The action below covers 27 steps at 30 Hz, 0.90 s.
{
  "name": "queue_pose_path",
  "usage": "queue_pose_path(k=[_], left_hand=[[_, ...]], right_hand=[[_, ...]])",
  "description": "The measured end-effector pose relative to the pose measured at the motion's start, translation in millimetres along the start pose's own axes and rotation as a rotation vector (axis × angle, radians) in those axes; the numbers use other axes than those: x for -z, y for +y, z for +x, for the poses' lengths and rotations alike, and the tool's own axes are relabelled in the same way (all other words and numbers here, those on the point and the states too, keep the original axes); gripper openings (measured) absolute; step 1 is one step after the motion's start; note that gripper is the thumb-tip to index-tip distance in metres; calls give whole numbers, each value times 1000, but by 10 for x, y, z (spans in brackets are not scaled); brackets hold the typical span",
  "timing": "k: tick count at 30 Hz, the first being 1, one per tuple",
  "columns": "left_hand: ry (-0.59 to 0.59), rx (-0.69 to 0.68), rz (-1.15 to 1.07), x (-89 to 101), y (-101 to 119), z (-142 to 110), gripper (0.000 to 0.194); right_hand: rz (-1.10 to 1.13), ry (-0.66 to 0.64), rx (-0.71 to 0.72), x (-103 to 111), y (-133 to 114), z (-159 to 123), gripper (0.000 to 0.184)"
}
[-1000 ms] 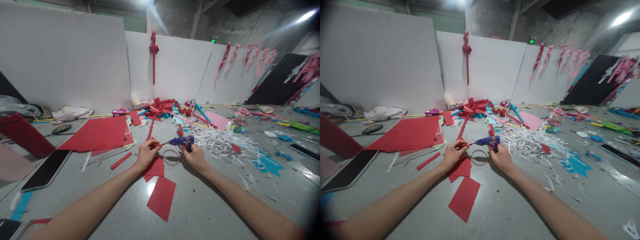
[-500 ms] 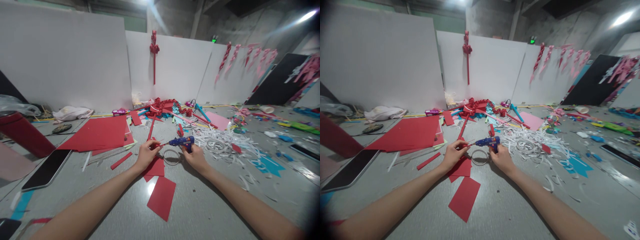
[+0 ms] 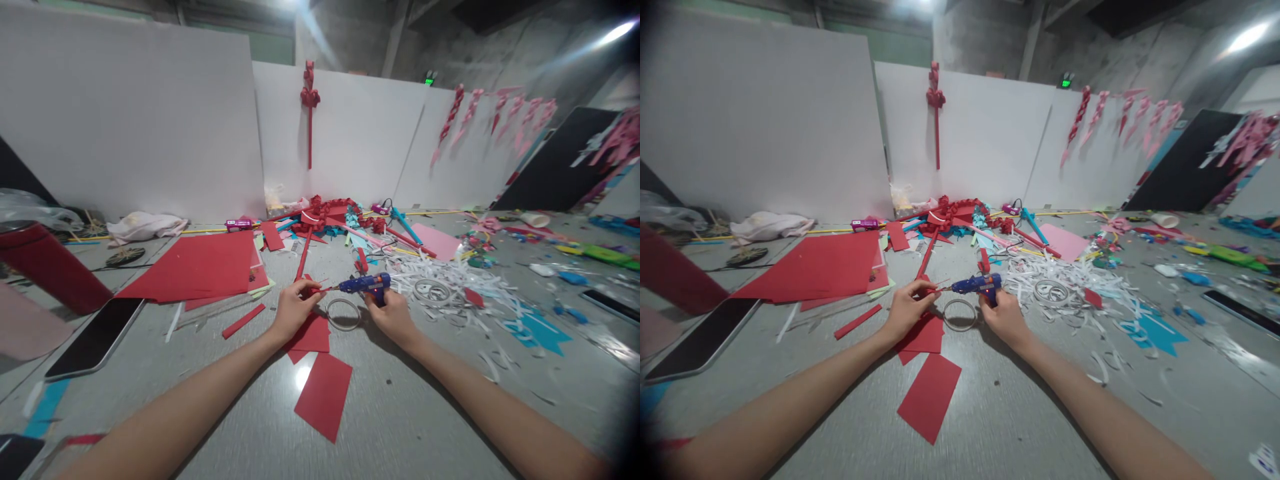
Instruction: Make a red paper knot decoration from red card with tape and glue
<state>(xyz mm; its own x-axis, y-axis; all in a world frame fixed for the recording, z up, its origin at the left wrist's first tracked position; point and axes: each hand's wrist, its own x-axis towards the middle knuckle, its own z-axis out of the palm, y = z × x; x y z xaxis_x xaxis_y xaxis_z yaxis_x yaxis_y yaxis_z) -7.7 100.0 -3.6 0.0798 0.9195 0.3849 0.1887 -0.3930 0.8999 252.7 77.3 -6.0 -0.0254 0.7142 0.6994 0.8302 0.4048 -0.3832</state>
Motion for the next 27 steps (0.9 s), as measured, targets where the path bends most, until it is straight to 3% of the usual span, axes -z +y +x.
queue_pose_path(k=[21, 27], left_hand=[[20, 25, -29, 5, 41, -3, 21], [18, 23, -68, -1, 46, -3, 23]], right_hand=[[-40, 3, -47, 3, -7, 28, 25], [-82, -91, -120, 10, 11, 132, 24]])
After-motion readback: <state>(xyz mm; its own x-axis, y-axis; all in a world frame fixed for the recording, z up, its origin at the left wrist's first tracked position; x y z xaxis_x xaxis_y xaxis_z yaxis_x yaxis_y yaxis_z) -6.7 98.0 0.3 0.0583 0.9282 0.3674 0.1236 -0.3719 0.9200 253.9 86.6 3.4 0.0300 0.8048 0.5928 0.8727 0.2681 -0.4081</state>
